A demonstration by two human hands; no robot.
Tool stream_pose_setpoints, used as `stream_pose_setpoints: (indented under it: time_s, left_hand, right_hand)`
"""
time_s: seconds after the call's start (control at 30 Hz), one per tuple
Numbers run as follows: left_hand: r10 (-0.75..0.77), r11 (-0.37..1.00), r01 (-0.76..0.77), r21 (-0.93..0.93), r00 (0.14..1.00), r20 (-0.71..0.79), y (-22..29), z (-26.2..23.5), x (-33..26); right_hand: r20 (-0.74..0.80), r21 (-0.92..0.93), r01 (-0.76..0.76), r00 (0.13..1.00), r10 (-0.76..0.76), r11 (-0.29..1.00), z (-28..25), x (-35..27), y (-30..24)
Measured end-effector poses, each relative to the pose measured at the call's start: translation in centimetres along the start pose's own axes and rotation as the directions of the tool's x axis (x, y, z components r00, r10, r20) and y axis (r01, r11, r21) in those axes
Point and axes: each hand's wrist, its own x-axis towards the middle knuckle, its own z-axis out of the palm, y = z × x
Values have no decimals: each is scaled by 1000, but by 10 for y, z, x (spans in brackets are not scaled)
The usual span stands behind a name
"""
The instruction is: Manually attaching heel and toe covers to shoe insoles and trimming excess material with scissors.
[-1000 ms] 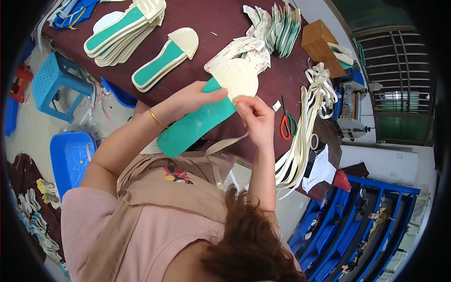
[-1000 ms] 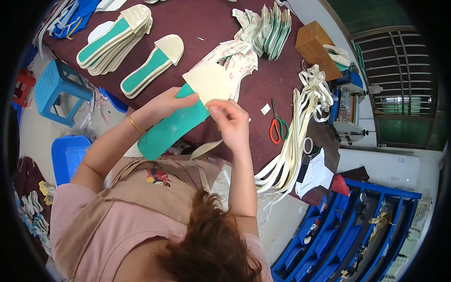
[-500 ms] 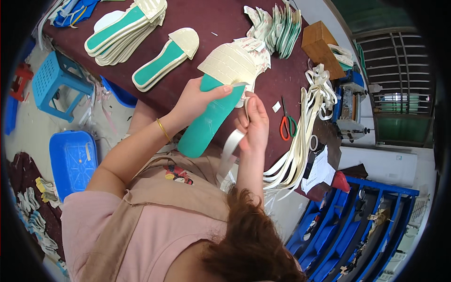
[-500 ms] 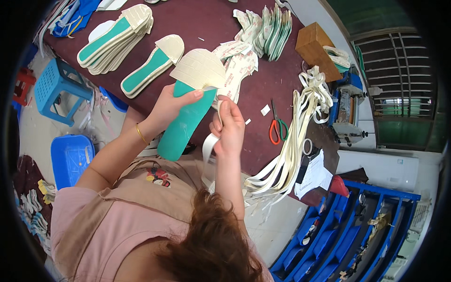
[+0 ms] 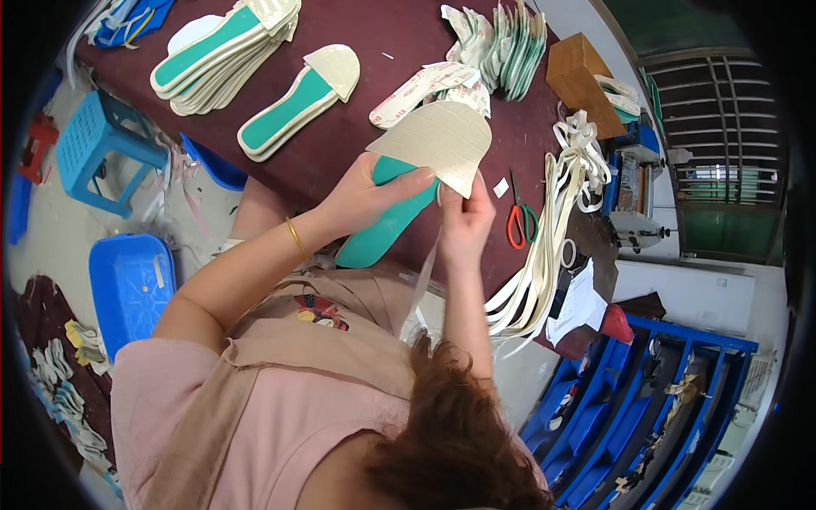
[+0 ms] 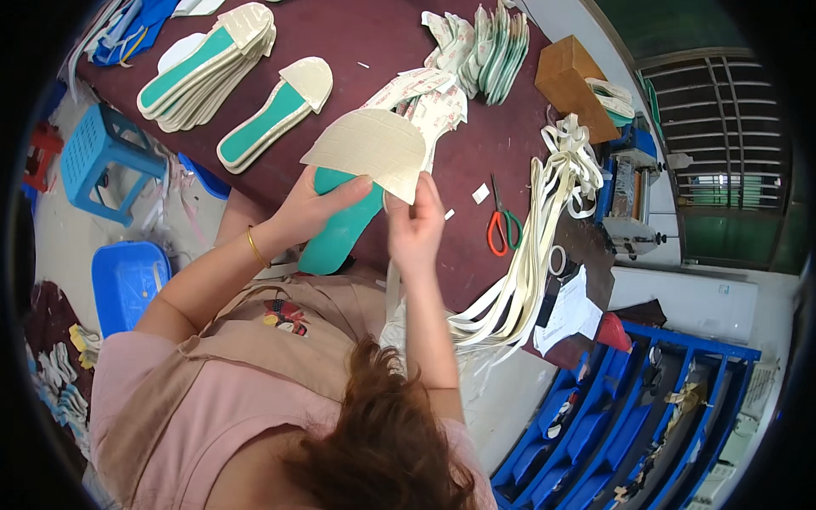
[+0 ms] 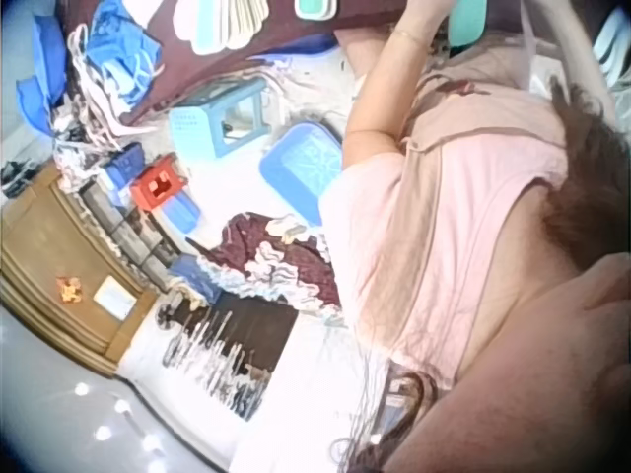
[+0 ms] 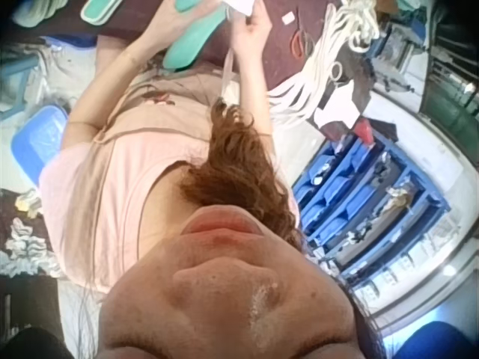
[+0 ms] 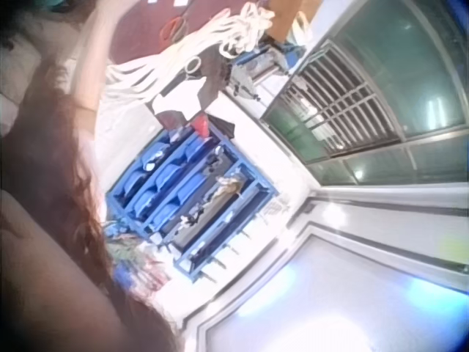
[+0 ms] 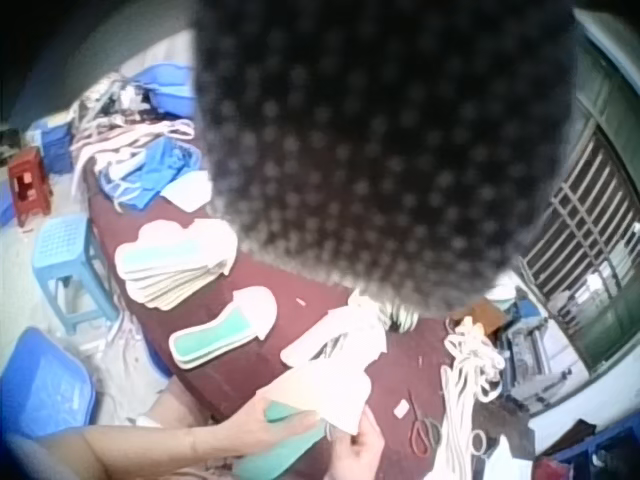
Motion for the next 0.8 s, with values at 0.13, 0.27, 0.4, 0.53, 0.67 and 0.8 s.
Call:
stream_pose_setpoints:
  time_s: [0.13,0.27,0.4,0.53,0.67,0.8]
  left_hand:
    - [0,997,-2,-78,1000,-19,7,8,5]
    - [-132,991,130,-43,990,-42,14,7,17]
    - [-247,968,250,-20,965,88,28,3,31]
    - [-152,985,163,-53,972,178,29,15,40]
    - [114,969,-127,211,991,72,-16,10,23]
    - [-26,998,28,57,999,-20,18,10,29]
  right_hand:
    - [14,317,-241,968,249,917,-4,0,-10]
    - [11,244,-324,943,331,914,14,-30,-9]
    - [139,58,-374,921,363,926,4,-11,-24]
    - [96,45,-108,990,103,993,-10,36,-27]
    - [-77,79,-31,996,37,996,0,59,-37]
    - [-22,210,-91,995,98,973,17,45,-28]
